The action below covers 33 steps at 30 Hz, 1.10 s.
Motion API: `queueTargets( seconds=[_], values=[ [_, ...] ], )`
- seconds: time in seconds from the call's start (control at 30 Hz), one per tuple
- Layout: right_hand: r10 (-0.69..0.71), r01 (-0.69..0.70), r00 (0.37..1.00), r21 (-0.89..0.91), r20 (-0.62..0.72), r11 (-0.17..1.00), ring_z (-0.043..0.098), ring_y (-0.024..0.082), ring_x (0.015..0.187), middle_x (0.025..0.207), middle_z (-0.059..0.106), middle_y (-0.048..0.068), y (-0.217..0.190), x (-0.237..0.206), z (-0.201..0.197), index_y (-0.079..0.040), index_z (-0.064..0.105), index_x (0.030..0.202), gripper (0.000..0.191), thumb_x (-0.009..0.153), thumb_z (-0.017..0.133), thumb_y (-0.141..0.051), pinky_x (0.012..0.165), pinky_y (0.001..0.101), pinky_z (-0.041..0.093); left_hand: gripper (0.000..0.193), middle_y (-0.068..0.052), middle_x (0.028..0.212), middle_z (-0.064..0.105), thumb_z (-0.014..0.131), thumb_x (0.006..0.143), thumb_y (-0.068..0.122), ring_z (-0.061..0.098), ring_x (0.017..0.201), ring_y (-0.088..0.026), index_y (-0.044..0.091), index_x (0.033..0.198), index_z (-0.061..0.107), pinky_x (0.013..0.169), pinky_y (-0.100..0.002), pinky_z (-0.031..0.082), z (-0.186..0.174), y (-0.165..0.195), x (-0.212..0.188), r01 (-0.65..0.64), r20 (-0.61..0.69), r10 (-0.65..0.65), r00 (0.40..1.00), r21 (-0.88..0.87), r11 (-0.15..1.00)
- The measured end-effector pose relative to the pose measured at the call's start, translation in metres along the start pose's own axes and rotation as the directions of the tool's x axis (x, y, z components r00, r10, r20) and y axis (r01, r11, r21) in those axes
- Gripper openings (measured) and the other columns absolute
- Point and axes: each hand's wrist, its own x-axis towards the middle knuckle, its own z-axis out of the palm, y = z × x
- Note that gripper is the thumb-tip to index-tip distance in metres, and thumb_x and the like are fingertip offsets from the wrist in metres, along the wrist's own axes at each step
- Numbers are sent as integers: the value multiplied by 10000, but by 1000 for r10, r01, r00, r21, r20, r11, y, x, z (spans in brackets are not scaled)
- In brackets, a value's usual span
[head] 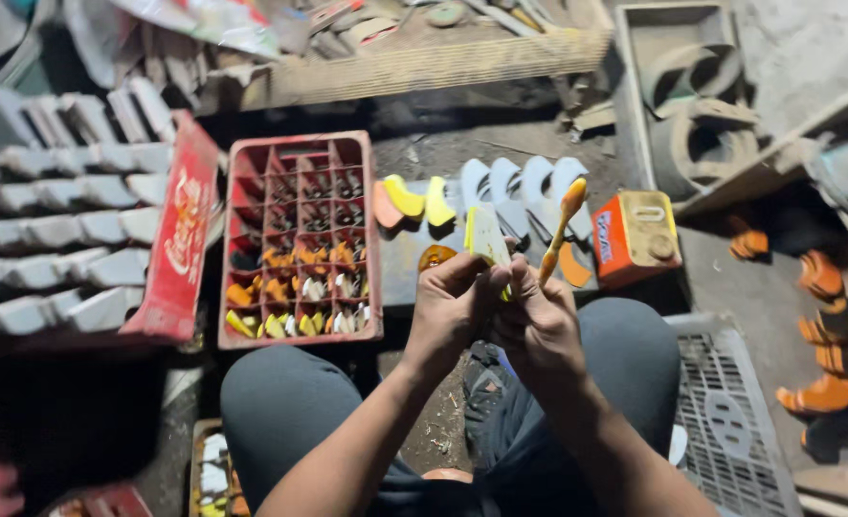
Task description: The person sits on the floor and applies a yellowish adhesive to small, curved shoe parts using a brush. They handle the parts one at a time, dipping the brush into a container and coating the surfaces before placing them back into a crate.
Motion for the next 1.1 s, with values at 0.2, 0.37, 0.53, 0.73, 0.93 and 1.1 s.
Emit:
queueTargets(
  seconds=[0.2,0.37,0.53,0.73,0.93,1.1],
  values=[
    [-173,149,983,-285,-61,947,369,51,453,586,417,-65,34,44,-21,-55,613,947,361,1109,548,-371,410,237,289,408,-90,1057,754,784,873,170,742,881,-169,-4,1233,706,748,-284,593,-37,48,-11,-218,-24,396,918,804,554],
    [-236,230,968,-686,86,691,443,17,603,730,519,-71,35,57,-15,-50,649,1175,246,1043,599,-252,529,203,340,393,-124,939,717,816,858,220,717,772,-294,45,1200,731,668,-386,561,-41,70,-31,-179,107,397,912,972,151],
    [-235,265,962,-673,138,690,487,2,721,854,596,-68,42,64,-12,2,662,1184,225,1078,649,-196,614,191,378,392,-121,921,735,806,867,241,723,787,-235,57,1206,733,690,-356,569,-43,66,-30,-106,-1,275,961,921,374],
    [-1,12,999,-318,33,948,402,16,520,698,534,-61,18,65,-23,-19,639,1147,237,978,674,-182,465,205,278,461,-129,1098,774,586,1002,356,752,930,-156,-18,1252,688,785,-295,598,-65,50,-21,494,38,-492,870,-70,867],
    [7,42,993,-419,115,907,430,-2,598,750,536,-77,9,68,-16,-38,640,1170,210,1013,634,-176,520,192,307,379,-139,1087,766,654,1034,248,658,776,-90,-51,1264,689,837,-295,604,-70,39,-25,462,86,-454,887,-168,871],
    [-199,166,978,-794,58,584,505,96,654,769,572,9,16,107,-42,-42,596,1088,185,1079,587,-226,581,282,408,340,-114,1005,775,735,956,172,645,790,-113,-3,1247,742,718,-271,504,-74,58,-23,207,-228,-119,966,412,887]
  ],
)
